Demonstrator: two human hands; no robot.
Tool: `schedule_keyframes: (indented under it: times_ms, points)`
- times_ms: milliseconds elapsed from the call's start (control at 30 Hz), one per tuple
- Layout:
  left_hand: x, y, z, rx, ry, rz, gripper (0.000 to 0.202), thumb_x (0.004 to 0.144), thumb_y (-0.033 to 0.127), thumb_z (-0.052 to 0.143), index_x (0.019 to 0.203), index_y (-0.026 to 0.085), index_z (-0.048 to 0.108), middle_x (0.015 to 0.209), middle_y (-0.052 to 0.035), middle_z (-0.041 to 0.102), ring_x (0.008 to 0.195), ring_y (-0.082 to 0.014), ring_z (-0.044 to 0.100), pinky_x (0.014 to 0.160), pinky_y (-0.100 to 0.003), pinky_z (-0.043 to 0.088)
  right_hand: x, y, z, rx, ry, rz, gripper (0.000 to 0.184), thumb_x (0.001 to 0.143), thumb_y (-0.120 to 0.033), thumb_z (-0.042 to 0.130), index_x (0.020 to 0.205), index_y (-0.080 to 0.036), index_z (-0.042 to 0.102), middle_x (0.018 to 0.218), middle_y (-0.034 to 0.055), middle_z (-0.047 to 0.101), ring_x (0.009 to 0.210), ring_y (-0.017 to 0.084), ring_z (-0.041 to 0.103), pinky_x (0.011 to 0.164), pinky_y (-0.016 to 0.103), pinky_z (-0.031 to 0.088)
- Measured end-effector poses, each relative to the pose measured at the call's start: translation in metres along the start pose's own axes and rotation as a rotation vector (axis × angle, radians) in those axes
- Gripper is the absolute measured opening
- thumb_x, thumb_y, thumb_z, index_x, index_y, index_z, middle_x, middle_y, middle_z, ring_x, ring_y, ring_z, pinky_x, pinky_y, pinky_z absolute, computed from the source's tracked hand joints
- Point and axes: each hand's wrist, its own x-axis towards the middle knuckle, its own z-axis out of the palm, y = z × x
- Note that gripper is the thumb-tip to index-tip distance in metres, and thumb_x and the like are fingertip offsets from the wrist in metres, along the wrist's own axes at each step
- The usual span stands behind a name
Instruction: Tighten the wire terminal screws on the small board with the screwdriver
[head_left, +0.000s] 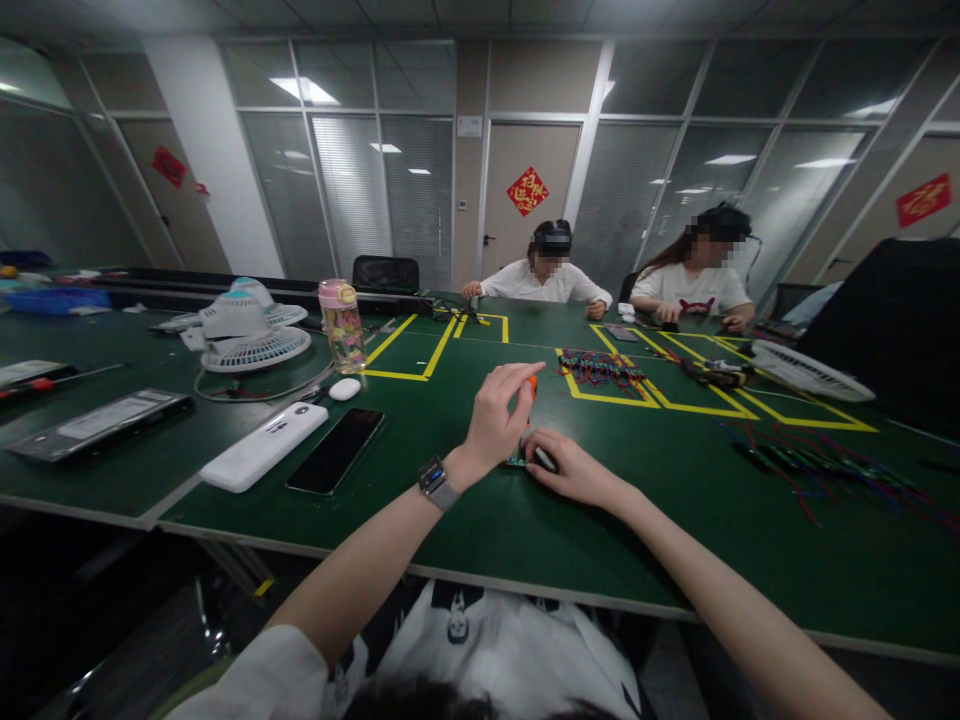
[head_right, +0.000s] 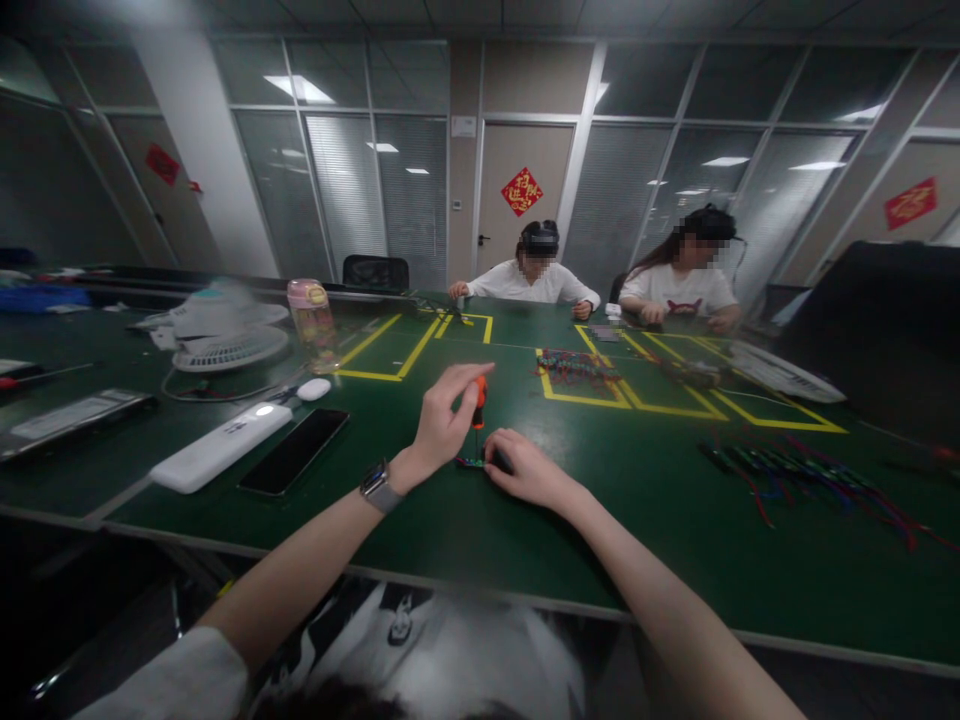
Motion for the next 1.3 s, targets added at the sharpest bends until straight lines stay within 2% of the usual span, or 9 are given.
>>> schedule_keyframes:
  times_ms: [100,233,433,567,700,900,1033,1167,1300]
  points:
    - [0.0018,0.0012,0.0006,0.007,0.058,-0.045,0.022,0.093,0.018,0.05,0.107,0.019,0.066,0.099,-0.0058,0.065,0.094,-0.0175,0.06,0.087,-0.031,0.048,-0.0002,0.0005,0.0004,-0.005,-0.003,0.006,0.01,0.082,-0.011,0.057,0.086,-0.02,0.055,0.094,0.0056,0.06,0.089,0.021,0.057,0.083,0.036,0.047]
    - [0.0018,0.0017,-0.0005,0.058,0.085,-0.074,0.017,0.089,0.026,0.059,0.099,0.018,0.07,0.089,-0.0047,0.056,0.086,-0.0167,0.055,0.08,-0.03,0.047,-0.0001,-0.0001,0.0001,-0.006,-0.006,0.019,0.009,0.083,-0.011,0.057,0.086,-0.02,0.055,0.094,0.0059,0.06,0.089,0.021,0.056,0.083,0.036,0.047]
    - [0.0009,-0.0013,-0.0009,-0.112,-0.022,-0.071,0.033,0.097,0.017,0.037,0.118,0.02,0.063,0.107,-0.0065,0.064,0.101,-0.0176,0.059,0.09,-0.032,0.046,0.0002,0.0005,-0.0002,-0.001,-0.015,0.011,0.009,0.083,-0.011,0.057,0.087,-0.02,0.054,0.094,0.0057,0.06,0.089,0.021,0.056,0.083,0.035,0.046]
    - [0.0019,-0.0015,0.0016,-0.087,-0.012,-0.097,0.026,0.095,0.019,0.049,0.116,0.021,0.064,0.102,-0.005,0.067,0.095,-0.0173,0.061,0.088,-0.031,0.047,0.0,0.0009,-0.0004,-0.004,-0.017,0.021,0.01,0.083,-0.011,0.056,0.088,-0.02,0.054,0.095,0.0057,0.06,0.089,0.021,0.056,0.083,0.035,0.046]
    - [0.0014,-0.0014,0.002,0.028,0.043,-0.105,0.02,0.088,0.027,0.063,0.106,0.021,0.069,0.091,-0.0038,0.06,0.087,-0.0171,0.057,0.082,-0.03,0.047,0.0001,0.0008,-0.0003,-0.009,-0.015,0.032,0.011,0.083,-0.011,0.057,0.088,-0.02,0.053,0.093,0.0056,0.06,0.087,0.021,0.055,0.082,0.036,0.046]
    - [0.0004,-0.0024,0.0011,-0.075,-0.036,-0.086,0.033,0.097,0.017,0.039,0.122,0.02,0.061,0.109,-0.0066,0.063,0.103,-0.0175,0.058,0.092,-0.032,0.046,0.0003,0.0004,-0.0004,-0.011,-0.015,0.017,0.01,0.083,-0.012,0.056,0.088,-0.019,0.054,0.094,0.0058,0.06,0.089,0.021,0.056,0.082,0.036,0.046]
    - [0.0018,-0.0016,0.002,-0.041,-0.009,-0.072,0.028,0.094,0.016,0.048,0.117,0.021,0.063,0.104,-0.0052,0.067,0.097,-0.0176,0.059,0.089,-0.032,0.047,0.0005,0.0004,-0.0004,-0.005,-0.011,0.021,0.009,0.083,-0.012,0.056,0.088,-0.019,0.055,0.094,0.0059,0.06,0.089,0.021,0.056,0.083,0.036,0.046]
    - [0.0019,-0.0015,0.0021,0.07,0.049,-0.077,0.021,0.088,0.024,0.062,0.108,0.021,0.068,0.092,-0.0039,0.061,0.089,-0.0173,0.056,0.084,-0.031,0.047,0.0003,-0.0001,-0.0005,-0.003,-0.012,0.032,0.009,0.083,-0.012,0.057,0.086,-0.02,0.054,0.095,0.0062,0.06,0.089,0.022,0.057,0.083,0.036,0.047]
    - [0.0013,-0.0033,0.0021,-0.001,0.007,-0.081,0.028,0.095,0.019,0.047,0.117,0.021,0.065,0.105,-0.0061,0.061,0.099,-0.0171,0.056,0.09,-0.031,0.046,0.0001,0.0004,-0.0002,0.004,-0.015,0.021,0.008,0.084,-0.012,0.056,0.086,-0.02,0.054,0.095,0.0063,0.06,0.09,0.021,0.056,0.083,0.037,0.047]
